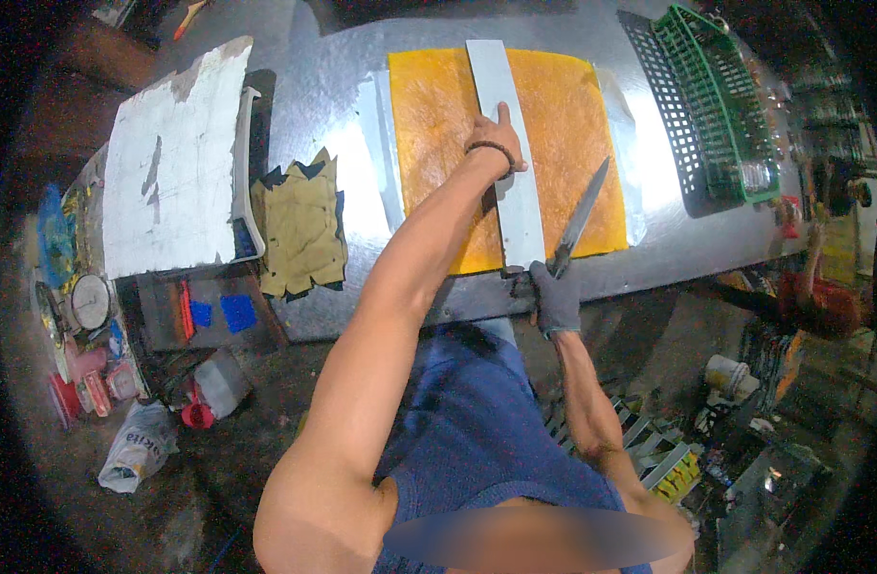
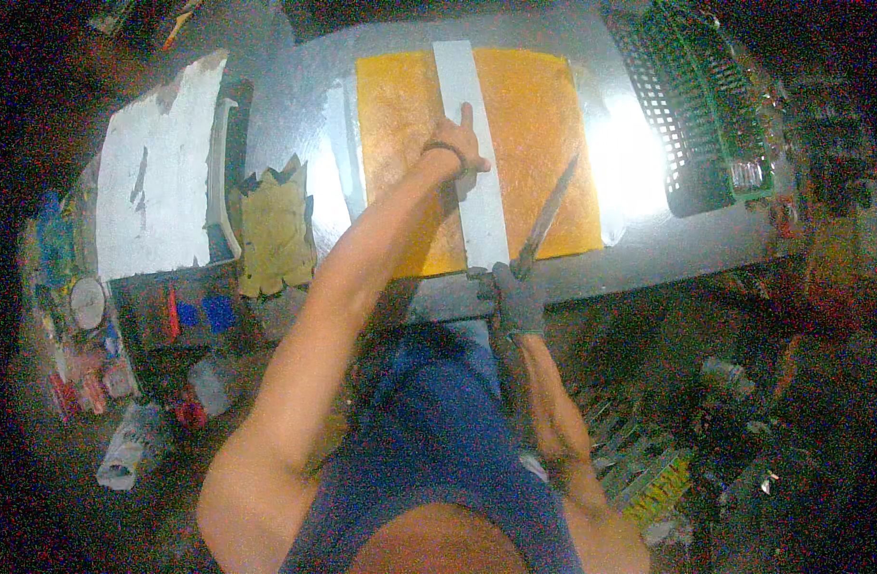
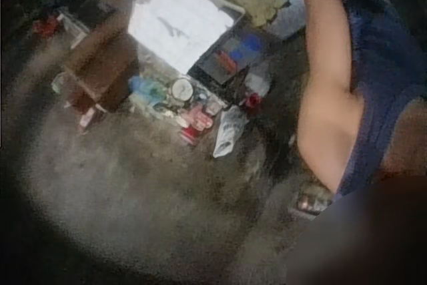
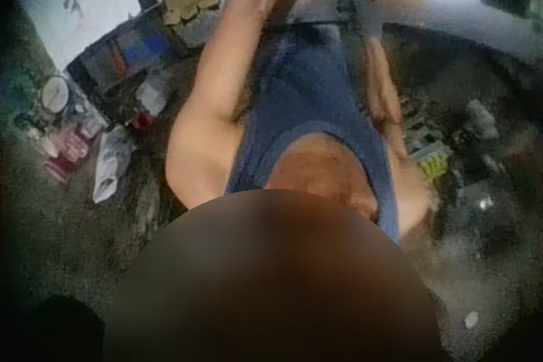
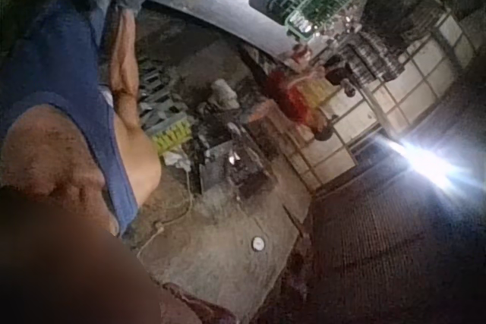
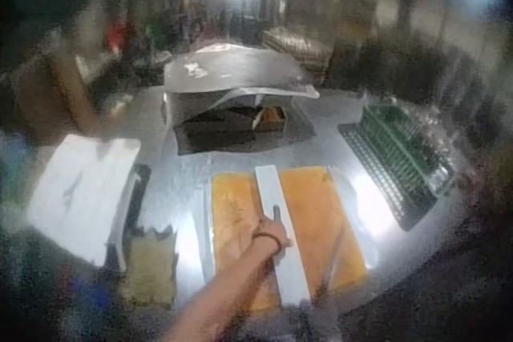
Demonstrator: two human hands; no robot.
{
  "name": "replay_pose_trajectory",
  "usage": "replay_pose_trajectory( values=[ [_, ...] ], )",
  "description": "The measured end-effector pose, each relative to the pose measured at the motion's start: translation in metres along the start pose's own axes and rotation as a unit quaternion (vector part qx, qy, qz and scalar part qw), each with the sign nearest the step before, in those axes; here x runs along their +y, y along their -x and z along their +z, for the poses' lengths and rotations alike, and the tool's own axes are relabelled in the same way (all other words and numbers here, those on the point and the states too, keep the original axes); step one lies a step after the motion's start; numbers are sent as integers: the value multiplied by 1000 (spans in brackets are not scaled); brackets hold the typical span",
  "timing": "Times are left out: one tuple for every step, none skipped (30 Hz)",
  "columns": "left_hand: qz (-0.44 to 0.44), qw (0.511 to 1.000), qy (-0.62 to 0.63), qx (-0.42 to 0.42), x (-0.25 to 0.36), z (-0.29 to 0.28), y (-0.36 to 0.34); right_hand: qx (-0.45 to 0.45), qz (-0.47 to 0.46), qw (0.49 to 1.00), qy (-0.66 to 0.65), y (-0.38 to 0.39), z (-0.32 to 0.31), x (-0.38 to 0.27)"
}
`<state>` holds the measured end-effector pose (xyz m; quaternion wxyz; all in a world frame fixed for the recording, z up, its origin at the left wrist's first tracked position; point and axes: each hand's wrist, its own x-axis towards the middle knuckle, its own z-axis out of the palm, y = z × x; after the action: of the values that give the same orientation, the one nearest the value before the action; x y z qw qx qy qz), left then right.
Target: The person places a large yellow sheet on a metal table, aligns a straightedge, and uses a knife to cut the sheet into strips. The person repeatedly repositions the straightedge and cuts along its edge, producing multiple narrow strips from the sheet.
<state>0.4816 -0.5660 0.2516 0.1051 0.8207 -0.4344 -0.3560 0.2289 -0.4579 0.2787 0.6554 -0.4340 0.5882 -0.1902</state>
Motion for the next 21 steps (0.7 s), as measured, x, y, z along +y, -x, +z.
replay_pose_trajectory(
  values=[
    [-4,1000,0,14,1,1,0,5,-12,999,33,-1,0,0],
    [-14,1000,3,24,1,3,0,8,-12,999,52,-3,0,1],
    [-24,999,7,33,1,4,-1,9,-2,997,78,-4,-2,2],
    [-14,1000,6,23,1,5,-1,11,7,995,103,-6,-4,3],
    [-3,1000,4,14,1,5,-1,10,26,991,133,-7,-7,3],
    [7,1000,0,5,0,5,-2,8,44,986,162,-8,-10,4],
    [0,1000,14,10,0,6,-2,29,16,981,189,-8,-13,3],
    [-8,1000,26,16,-1,7,-2,49,-12,975,214,-8,-17,2],
    [-14,999,36,25,-1,7,-2,60,-42,968,239,-9,-19,-2],
    [-16,999,32,23,-1,8,-2,67,-49,967,243,-9,-22,-7],
    [-16,999,25,23,-1,8,-2,66,-59,965,246,-10,-24,-15],
    [-15,999,17,23,-1,8,-2,72,-68,965,245,-11,-26,-24],
    [-10,1000,12,24,-1,8,-2,70,-99,948,293,-16,-25,-36],
    [-6,1000,6,22,-2,8,-2,25,-141,947,289,-21,-23,-48],
    [-2,1000,-2,22,-3,7,-2,9,-163,944,286,-28,-20,-61],
    [4,1000,2,18,-4,7,-2,-8,-157,952,264,-38,-15,-74],
    [8,1000,4,16,-6,6,-2,-30,-156,943,292,-49,-10,-87],
    [12,1000,6,9,-6,5,-2,-54,-128,944,301,-64,-1,-98],
    [14,1000,11,1,-7,3,-1,-94,-124,945,287,-80,7,-107],
    [14,1000,15,-12,-8,2,-1,-81,-163,931,316,-97,17,-112],
    [12,999,22,-19,-8,1,0,-83,-227,914,325,-115,29,-115]
  ],
)
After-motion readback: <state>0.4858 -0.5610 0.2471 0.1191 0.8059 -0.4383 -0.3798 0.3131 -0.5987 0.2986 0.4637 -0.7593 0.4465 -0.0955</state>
